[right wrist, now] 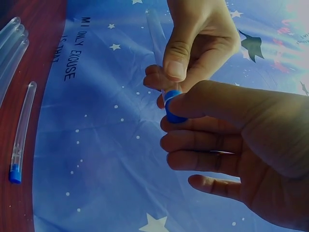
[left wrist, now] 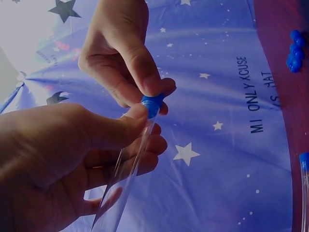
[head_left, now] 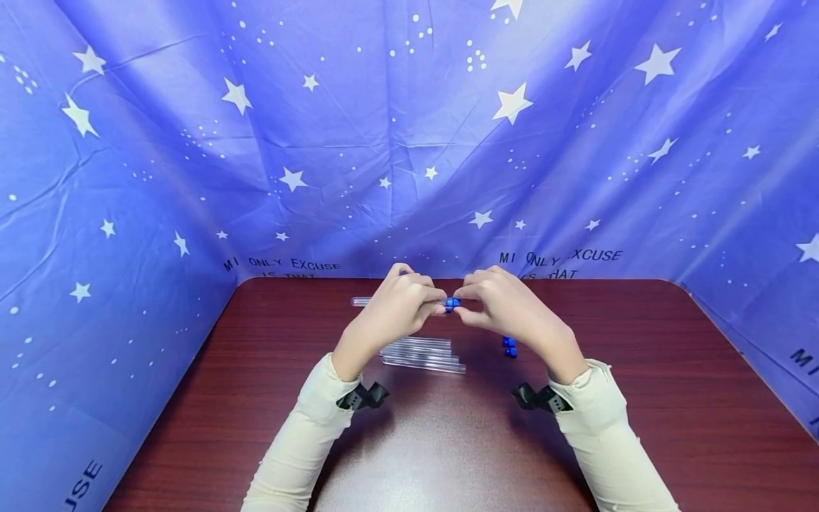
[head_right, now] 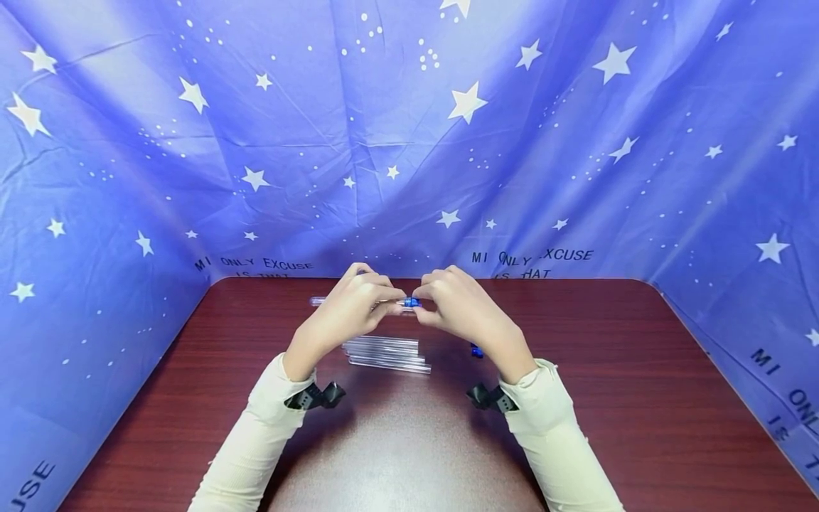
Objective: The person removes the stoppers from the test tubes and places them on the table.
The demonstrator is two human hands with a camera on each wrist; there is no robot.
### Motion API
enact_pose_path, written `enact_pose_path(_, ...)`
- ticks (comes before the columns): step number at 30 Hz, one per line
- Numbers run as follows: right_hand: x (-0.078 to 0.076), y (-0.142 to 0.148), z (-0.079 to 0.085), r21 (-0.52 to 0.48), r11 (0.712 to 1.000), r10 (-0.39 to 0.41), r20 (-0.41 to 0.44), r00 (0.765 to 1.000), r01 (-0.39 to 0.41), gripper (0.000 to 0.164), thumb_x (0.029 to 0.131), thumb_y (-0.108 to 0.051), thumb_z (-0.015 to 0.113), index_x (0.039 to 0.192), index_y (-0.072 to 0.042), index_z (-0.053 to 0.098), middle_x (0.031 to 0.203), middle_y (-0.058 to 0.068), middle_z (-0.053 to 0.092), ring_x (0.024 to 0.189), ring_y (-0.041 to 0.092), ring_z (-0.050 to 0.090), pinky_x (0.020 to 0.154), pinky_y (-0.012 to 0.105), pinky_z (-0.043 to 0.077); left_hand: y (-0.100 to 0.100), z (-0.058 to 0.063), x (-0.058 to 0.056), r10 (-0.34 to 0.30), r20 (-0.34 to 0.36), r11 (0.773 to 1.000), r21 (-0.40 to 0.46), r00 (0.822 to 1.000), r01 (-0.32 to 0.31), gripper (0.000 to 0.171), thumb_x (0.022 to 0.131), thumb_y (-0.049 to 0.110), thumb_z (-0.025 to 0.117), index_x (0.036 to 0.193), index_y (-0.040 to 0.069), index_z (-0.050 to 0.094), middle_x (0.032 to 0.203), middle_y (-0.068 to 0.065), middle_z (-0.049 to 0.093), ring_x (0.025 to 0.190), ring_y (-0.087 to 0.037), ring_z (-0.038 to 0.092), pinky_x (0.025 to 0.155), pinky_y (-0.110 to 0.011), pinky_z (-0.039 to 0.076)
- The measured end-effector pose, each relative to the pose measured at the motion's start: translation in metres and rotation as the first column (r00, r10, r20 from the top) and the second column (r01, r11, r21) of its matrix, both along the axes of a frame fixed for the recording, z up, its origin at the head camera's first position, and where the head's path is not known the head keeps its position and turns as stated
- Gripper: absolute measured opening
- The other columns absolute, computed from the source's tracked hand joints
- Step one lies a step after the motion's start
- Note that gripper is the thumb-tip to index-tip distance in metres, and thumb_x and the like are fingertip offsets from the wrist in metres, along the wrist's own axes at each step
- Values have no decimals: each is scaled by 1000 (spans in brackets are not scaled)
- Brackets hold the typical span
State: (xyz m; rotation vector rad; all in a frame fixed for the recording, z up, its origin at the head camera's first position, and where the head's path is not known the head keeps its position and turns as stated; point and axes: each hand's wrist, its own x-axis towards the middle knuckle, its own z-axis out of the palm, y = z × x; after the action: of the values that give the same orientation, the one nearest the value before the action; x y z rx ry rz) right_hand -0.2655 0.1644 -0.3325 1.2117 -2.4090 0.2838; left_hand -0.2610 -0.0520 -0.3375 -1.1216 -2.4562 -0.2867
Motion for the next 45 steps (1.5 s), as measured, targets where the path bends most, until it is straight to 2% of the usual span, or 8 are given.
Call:
enact_pose_path(7,0,1,-1,-15,999,30,14,999,-29,12,83,-16,77,88,-5,77,71,2,60,65,14,50,72,37,46,-1,1,1,-21,-105,1000,8,994,22,13,85,26,81,96,20,81,82,7,72,81,-10,68,98,-40,43)
enact_pose_path(19,0,4,3,-76,996,48,122,991,-39,8,85,-13,76,90,-7,78,71,-3,58,66,9,47,67,32,43,-3,-1,-2,-77,-272,990,90,959,105,15,78,19,86,91,20,80,79,9,72,80,-12,66,98,-37,43)
enact_pose_path(22,1,5,5,-126,992,51,211,976,-25,9,87,-12,76,95,-7,78,74,-4,60,67,7,47,66,29,43,-5,1,-2,-79,-291,985,125,954,120,19,75,13,87,91,18,80,81,8,73,81,-13,66,98,-38,44)
enact_pose_path(26,2,7,7,-194,981,79,348,934,-11,10,90,-10,75,99,-8,79,76,-7,61,65,4,46,62,24,43,-6,2,-3,-87,-307,975,169,948,144,20,73,9,88,90,17,80,82,8,74,83,-14,66,98,-38,45)
enact_pose_path(29,1,8,7,-215,977,92,389,917,-7,10,91,-10,74,100,-9,79,75,-8,60,64,3,45,60,23,42,-5,1,-5,-92,-317,971,180,944,155,18,75,9,87,89,17,80,82,8,75,84,-14,66,98,-38,45)
enact_pose_path(31,1,9,7,-222,975,97,384,918,-10,10,91,-10,73,99,-10,79,75,-9,60,64,2,45,60,23,42,-5,1,-4,-93,-322,971,182,942,157,17,75,9,87,89,17,80,81,8,75,82,-14,66,98,-38,45)
enact_pose_path(36,2,8,7,-207,978,94,301,949,-31,8,90,-9,74,96,-9,80,73,-7,61,64,6,47,62,25,42,-4,1,-2,-90,-325,976,162,941,149,18,74,10,87,89,16,80,79,7,74,78,-14,65,98,-38,45)
enact_pose_path(45,4,3,5,-153,988,30,122,992,-11,8,87,-11,76,93,-6,78,77,0,68,71,14,58,73,38,50,-2,-2,-4,-67,-317,988,109,946,107,12,80,18,85,90,14,79,76,6,74,72,-13,65,97,-38,44)
